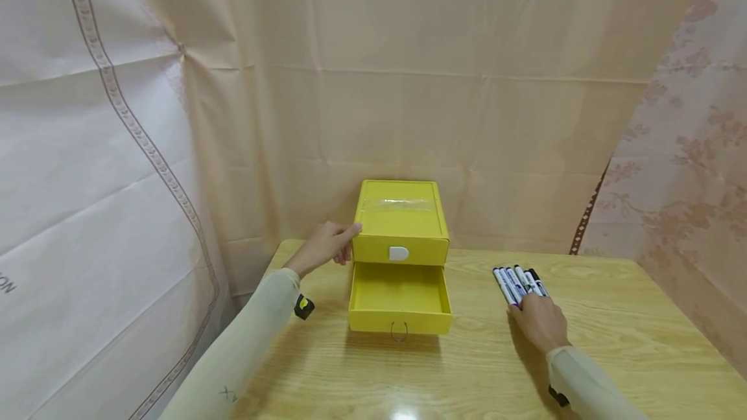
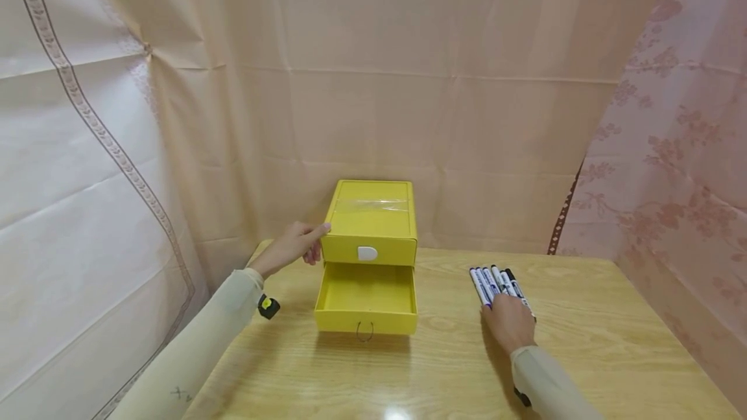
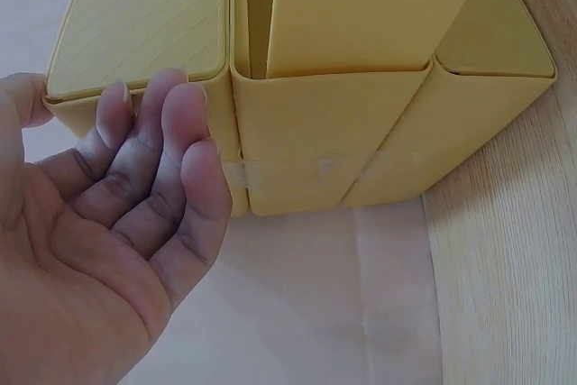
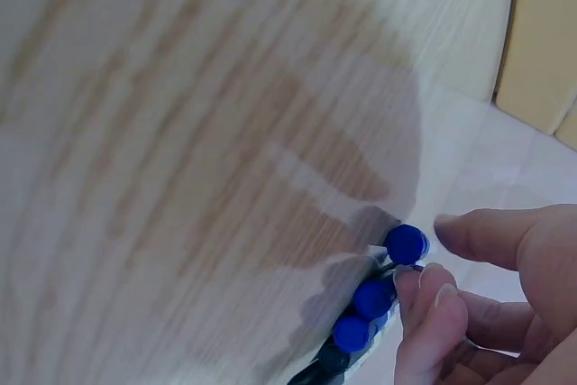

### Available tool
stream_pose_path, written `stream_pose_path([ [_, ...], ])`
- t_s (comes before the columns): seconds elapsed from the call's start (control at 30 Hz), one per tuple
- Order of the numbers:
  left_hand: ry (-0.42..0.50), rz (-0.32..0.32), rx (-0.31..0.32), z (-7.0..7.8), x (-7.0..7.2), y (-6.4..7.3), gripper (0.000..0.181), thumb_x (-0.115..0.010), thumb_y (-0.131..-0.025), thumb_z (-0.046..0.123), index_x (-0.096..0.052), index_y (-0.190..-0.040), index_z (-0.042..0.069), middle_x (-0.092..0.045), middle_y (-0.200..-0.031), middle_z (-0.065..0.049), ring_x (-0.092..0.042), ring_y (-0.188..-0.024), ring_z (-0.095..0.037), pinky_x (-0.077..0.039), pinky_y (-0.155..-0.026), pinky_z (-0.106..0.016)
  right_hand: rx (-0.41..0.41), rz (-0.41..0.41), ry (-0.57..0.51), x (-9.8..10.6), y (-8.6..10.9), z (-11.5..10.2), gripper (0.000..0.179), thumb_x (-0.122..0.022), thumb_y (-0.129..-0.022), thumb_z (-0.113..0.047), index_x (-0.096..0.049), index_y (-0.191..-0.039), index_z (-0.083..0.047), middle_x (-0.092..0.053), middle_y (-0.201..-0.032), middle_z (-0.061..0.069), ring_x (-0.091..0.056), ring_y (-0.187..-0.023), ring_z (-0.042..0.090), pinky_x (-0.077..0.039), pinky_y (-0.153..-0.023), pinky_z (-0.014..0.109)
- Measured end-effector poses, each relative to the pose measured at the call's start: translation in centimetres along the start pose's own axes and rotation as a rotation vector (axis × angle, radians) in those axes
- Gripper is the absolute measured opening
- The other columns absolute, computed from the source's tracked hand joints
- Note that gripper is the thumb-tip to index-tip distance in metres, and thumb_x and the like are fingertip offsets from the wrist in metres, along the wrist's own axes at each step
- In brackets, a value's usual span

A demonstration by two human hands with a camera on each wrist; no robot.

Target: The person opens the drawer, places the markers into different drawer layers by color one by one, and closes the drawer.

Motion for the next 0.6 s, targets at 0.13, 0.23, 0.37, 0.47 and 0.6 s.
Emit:
stream_pose_path([
  [0.13,0.003,0.000,-0.010,0.10,0.00,0.06,0.060,-0.046,-0.107,0.055,-0.069,-0.078,0.007,-0.069,-0.072,-0.009,-0.066,-0.063,-0.027,-0.059,-0.070,-0.052,-0.010,0.004,0.015,-0.09,-0.19,-0.08,0.041,-0.069,-0.093,-0.017,-0.046,-0.060,-0.011,-0.050,-0.062,0.008,-0.046,-0.055,0.025,-0.039,-0.045,0.041],
  [0.23,0.007,-0.005,-0.014,0.16,-0.05,0.05,0.060,-0.046,-0.107,0.054,-0.070,-0.079,0.007,-0.069,-0.072,-0.010,-0.066,-0.063,-0.027,-0.059,-0.070,-0.052,-0.011,0.005,0.026,-0.08,-0.15,-0.15,0.040,-0.068,-0.092,-0.015,-0.045,-0.060,-0.010,-0.050,-0.062,0.009,-0.047,-0.055,0.027,-0.041,-0.044,0.044],
  [0.37,0.010,-0.002,-0.014,0.11,-0.04,0.04,0.059,-0.046,-0.108,0.053,-0.070,-0.080,0.007,-0.069,-0.072,-0.011,-0.066,-0.063,-0.028,-0.059,-0.069,-0.050,0.018,0.025,0.039,0.05,-0.08,-0.54,0.040,-0.069,-0.090,-0.013,-0.044,-0.059,-0.011,-0.050,-0.061,0.008,-0.047,-0.054,0.027,-0.041,-0.043,0.045],
  [0.47,0.010,-0.002,-0.014,0.02,-0.04,-0.02,0.058,-0.046,-0.108,0.053,-0.070,-0.080,0.007,-0.069,-0.073,-0.011,-0.066,-0.063,-0.028,-0.059,-0.069,-0.051,0.045,0.039,0.060,0.02,-0.02,-0.80,0.040,-0.070,-0.087,-0.010,-0.043,-0.058,-0.012,-0.049,-0.059,0.008,-0.047,-0.053,0.026,-0.040,-0.044,0.045],
  [0.6,0.009,-0.002,-0.013,0.09,0.01,0.05,0.059,-0.046,-0.108,0.053,-0.070,-0.080,0.007,-0.069,-0.073,-0.011,-0.066,-0.063,-0.028,-0.059,-0.070,-0.051,0.073,0.055,0.079,-0.23,0.00,-0.89,0.038,-0.072,-0.085,-0.007,-0.045,-0.059,-0.011,-0.048,-0.058,0.007,-0.046,-0.052,0.026,-0.040,-0.044,0.045],
])
Point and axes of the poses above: each hand's wrist, its own y-axis away from the middle knuckle, its own x-axis out of the back of the hand, z = x × y, the point moved 5 cm from there along -y, towards the middle knuckle
